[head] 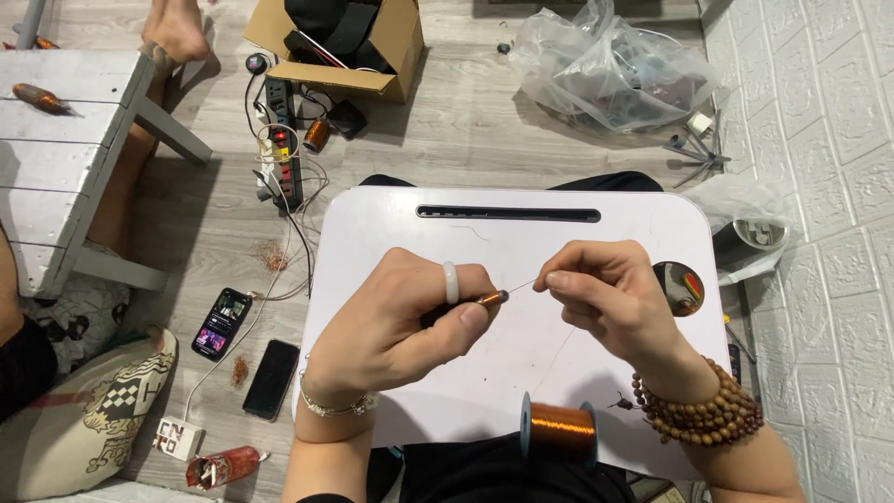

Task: Winding thin copper wire around a small electronic component to create an inductor or coil, then cutting the wire with scissors.

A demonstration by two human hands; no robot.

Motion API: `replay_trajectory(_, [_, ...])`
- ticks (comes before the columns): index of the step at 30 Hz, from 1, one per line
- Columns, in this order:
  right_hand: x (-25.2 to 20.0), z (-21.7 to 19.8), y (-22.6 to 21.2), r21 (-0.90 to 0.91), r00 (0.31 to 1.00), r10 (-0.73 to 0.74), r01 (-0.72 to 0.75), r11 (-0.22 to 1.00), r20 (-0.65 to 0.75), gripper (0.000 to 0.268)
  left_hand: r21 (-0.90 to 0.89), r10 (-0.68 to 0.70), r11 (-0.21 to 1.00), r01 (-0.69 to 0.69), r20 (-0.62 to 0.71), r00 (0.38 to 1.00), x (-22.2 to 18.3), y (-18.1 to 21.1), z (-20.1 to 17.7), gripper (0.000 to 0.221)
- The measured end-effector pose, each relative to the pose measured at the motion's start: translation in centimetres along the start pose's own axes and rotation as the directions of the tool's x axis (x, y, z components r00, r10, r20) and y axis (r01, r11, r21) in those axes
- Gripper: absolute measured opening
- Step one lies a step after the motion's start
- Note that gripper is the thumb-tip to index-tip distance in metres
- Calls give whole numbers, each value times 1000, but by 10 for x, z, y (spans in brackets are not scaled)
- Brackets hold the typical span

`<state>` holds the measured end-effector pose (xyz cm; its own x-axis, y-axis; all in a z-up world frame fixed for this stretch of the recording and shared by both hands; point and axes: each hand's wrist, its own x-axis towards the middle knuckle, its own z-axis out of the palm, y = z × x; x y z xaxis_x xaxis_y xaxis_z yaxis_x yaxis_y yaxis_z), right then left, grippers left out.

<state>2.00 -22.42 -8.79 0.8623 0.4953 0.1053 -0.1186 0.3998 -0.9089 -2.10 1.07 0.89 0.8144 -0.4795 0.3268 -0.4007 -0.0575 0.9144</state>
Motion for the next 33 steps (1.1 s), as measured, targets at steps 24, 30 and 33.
replay_trajectory(24, [-16,13,-32,-602,942,-308,323,731,131,5,143,-69,989,27,299,952,16,-7,25,15])
replay_trajectory(30, [-17,21,-45,-680,945,-298,306,666,134,5,204,-114,978,42,354,928,24,-25,28,27])
replay_trajectory(33, [-25,18,-43,-667,917,-359,377,642,174,13,189,-51,982,-9,309,950,31,-44,27,20])
